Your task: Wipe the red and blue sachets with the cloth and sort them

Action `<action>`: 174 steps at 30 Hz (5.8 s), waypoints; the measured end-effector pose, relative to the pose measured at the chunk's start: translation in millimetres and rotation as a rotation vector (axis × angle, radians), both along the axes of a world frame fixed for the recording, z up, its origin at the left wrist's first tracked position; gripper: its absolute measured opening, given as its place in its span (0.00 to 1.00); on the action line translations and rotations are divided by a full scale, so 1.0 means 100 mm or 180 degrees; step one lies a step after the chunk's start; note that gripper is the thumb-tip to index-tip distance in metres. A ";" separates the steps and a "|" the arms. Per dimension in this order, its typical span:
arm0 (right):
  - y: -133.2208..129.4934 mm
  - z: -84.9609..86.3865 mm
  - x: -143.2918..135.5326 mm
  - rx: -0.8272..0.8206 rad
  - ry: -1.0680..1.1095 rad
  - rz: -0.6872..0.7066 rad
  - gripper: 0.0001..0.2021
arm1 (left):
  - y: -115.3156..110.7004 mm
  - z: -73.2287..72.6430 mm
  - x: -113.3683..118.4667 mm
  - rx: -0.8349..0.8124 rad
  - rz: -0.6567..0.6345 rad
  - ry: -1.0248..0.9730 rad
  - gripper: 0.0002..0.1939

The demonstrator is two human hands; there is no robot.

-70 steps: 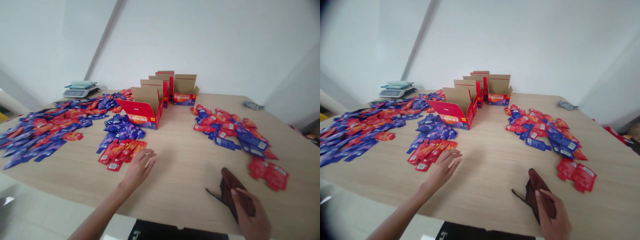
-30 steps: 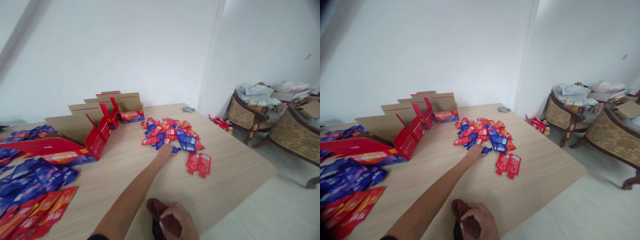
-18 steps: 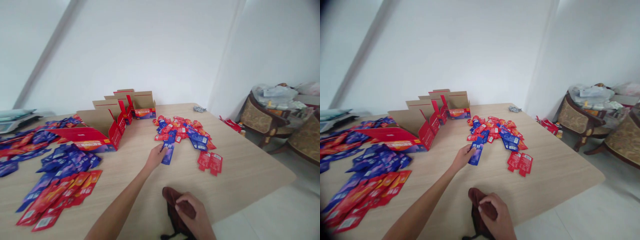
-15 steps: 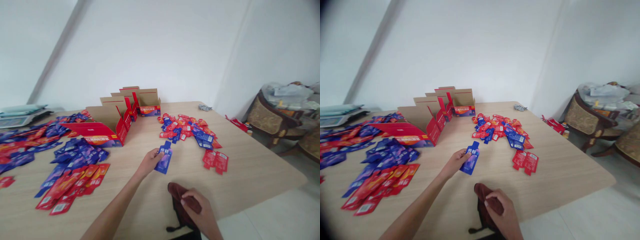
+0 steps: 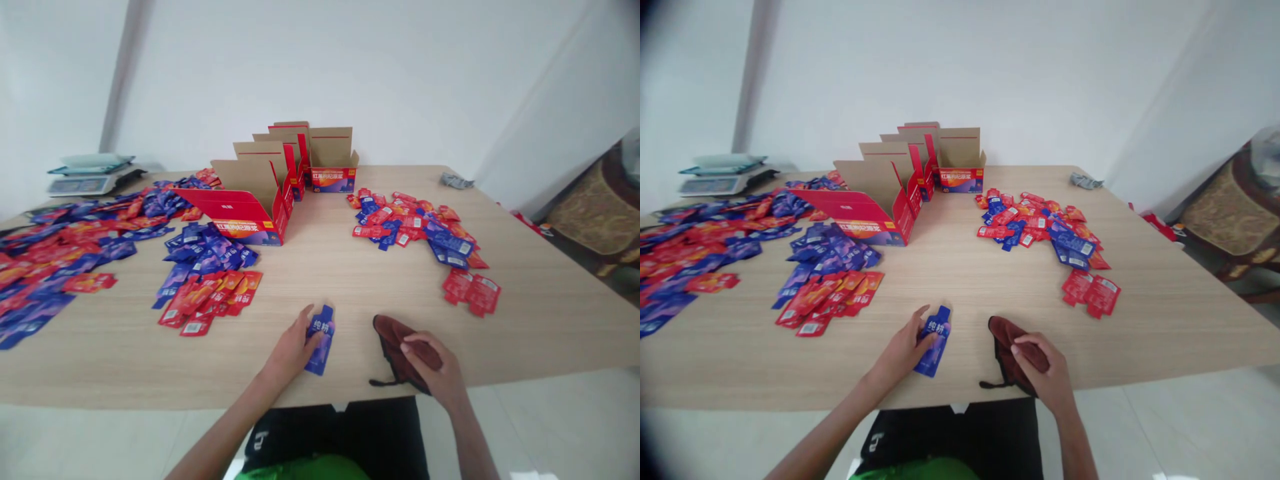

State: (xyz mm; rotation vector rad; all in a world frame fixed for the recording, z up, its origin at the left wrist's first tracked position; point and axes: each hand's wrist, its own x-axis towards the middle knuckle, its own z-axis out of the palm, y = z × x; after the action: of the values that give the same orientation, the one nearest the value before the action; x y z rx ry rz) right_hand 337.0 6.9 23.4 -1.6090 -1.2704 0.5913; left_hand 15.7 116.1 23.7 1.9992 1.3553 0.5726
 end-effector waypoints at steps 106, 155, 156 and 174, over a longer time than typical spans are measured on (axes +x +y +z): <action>1.53 0.08 -0.64 0.1229 -0.2007 0.0352 0.08 | -0.80 0.06 -0.50 0.1605 -0.1342 0.0180 0.23; 0.38 0.34 -0.54 0.0905 -0.0491 -0.1153 0.11 | -0.92 -0.03 -0.18 0.1828 -0.1655 0.0675 0.23; 0.42 0.41 -0.61 0.1036 -0.0556 -0.0980 0.10 | -0.94 -0.08 -0.16 0.1886 -0.1648 0.0668 0.23; 1.23 0.15 -0.61 0.1180 -0.2077 0.0668 0.08 | -0.92 -0.30 -0.14 0.1927 -0.1481 0.0150 0.16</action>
State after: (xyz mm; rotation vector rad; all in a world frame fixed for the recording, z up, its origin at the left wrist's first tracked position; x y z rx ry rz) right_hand 275.8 130.0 38.0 -1.4009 -1.9126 -0.0777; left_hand 1.5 23.8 -6.8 2.7136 0.7314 0.7749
